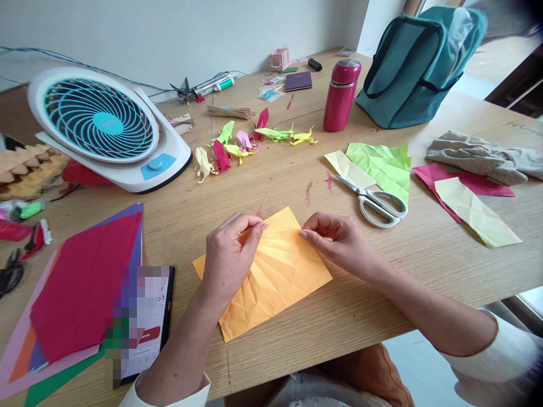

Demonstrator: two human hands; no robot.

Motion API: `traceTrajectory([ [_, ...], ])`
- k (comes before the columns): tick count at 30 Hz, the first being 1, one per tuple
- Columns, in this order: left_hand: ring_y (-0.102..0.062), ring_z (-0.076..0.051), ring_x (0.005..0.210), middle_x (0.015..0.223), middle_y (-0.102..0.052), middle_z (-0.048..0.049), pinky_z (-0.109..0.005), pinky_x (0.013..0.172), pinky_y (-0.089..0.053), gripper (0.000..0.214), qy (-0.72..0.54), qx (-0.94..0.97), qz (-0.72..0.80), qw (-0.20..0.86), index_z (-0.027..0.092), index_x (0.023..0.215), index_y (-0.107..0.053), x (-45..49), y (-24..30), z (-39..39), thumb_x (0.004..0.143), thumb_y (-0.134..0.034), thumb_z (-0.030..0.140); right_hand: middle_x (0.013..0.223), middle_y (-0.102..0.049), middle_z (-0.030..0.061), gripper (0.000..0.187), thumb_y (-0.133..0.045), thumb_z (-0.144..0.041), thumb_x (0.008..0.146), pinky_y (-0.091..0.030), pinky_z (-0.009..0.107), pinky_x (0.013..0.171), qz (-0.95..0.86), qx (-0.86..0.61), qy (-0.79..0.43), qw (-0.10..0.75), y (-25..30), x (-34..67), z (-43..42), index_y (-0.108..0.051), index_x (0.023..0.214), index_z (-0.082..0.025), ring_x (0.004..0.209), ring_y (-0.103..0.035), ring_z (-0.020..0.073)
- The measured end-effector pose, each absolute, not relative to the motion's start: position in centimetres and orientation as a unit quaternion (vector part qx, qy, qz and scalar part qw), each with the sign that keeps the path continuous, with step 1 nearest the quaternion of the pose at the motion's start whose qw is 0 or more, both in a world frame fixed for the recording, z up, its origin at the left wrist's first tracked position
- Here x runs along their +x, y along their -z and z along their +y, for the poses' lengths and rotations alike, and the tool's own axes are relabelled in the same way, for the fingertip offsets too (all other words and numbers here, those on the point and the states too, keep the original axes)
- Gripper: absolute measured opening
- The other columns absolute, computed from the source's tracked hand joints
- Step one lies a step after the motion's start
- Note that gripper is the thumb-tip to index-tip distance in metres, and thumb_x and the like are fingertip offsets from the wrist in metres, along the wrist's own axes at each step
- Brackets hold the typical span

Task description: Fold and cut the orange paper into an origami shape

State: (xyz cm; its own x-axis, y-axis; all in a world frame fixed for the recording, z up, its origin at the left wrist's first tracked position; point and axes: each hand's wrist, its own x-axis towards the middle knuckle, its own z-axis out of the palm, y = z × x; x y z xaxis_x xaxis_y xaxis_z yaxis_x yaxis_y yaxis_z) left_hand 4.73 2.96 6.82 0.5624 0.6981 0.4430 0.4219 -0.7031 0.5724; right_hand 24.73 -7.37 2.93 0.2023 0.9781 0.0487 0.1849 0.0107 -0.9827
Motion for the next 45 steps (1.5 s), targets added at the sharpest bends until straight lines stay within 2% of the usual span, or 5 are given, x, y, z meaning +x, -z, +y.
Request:
traceTrajectory([
  [12, -0.062, -0.012, 0.075, 0.079, -0.065, 0.0021, -0.025, 0.073, -0.044, 0.016, -0.324, 0.851, 0.331, 0.247, 0.020, 0.081, -0.062, 5.0, -6.2, 3.2, 0.097, -0.060, 0.022, 0.070, -0.058, -0.0018, 0.030, -0.062, -0.044, 0.095, -0.034, 0.025, 0.052, -0.510, -0.600, -0.371, 0.492, -2.8, 24.7, -7.1, -0.060, 0.079, -0.019, 0.061, -0.047, 0.0105],
  [18, -0.060, -0.013, 0.075, 0.078, -0.063, 0.0026, -0.026, 0.073, -0.042, 0.018, -0.278, 0.854, 0.354, 0.261, 0.020, 0.078, -0.059, 5.6, -4.7, 3.6, 0.096, -0.058, 0.021, 0.075, -0.060, -0.0023, 0.012, -0.062, -0.031, 0.094, -0.040, 0.026, 0.059, -0.558, -0.642, -0.268, 0.453, -3.0, 25.1, -7.0, -0.059, 0.091, -0.019, 0.064, -0.052, 0.0111],
  [22, -0.060, -0.015, 0.076, 0.079, -0.064, 0.0019, -0.027, 0.070, -0.040, 0.018, -0.207, 0.871, 0.373, 0.245, 0.020, 0.077, -0.059, 6.3, -3.4, 3.5, 0.095, -0.059, 0.018, 0.085, -0.064, 0.0016, 0.004, -0.058, -0.020, 0.095, -0.043, 0.026, 0.064, -0.600, -0.640, -0.181, 0.445, -2.8, 25.2, -6.9, -0.062, 0.095, -0.018, 0.073, -0.058, 0.0130],
  [30, -0.060, -0.021, 0.084, 0.084, -0.063, -0.0030, -0.032, 0.074, -0.040, 0.017, -0.114, 0.908, 0.371, 0.157, 0.019, 0.081, -0.063, 7.3, -2.5, 2.7, 0.097, -0.061, 0.023, 0.102, -0.068, 0.0090, 0.024, -0.051, -0.008, 0.097, -0.050, 0.033, 0.082, -0.705, -0.590, -0.140, 0.367, -1.6, 24.8, -7.0, -0.072, 0.103, -0.018, 0.093, -0.066, 0.0210],
  [45, -0.063, -0.024, 0.096, 0.095, -0.070, -0.0039, -0.037, 0.079, -0.035, 0.010, -0.108, 0.915, 0.379, 0.089, 0.021, 0.088, -0.063, 7.5, -2.3, 2.1, 0.097, -0.063, 0.025, 0.102, -0.072, 0.0119, 0.028, -0.050, -0.004, 0.094, -0.052, 0.037, 0.083, -0.733, -0.586, -0.133, 0.319, -1.1, 25.0, -6.9, -0.075, 0.100, -0.015, 0.093, -0.065, 0.0236],
])
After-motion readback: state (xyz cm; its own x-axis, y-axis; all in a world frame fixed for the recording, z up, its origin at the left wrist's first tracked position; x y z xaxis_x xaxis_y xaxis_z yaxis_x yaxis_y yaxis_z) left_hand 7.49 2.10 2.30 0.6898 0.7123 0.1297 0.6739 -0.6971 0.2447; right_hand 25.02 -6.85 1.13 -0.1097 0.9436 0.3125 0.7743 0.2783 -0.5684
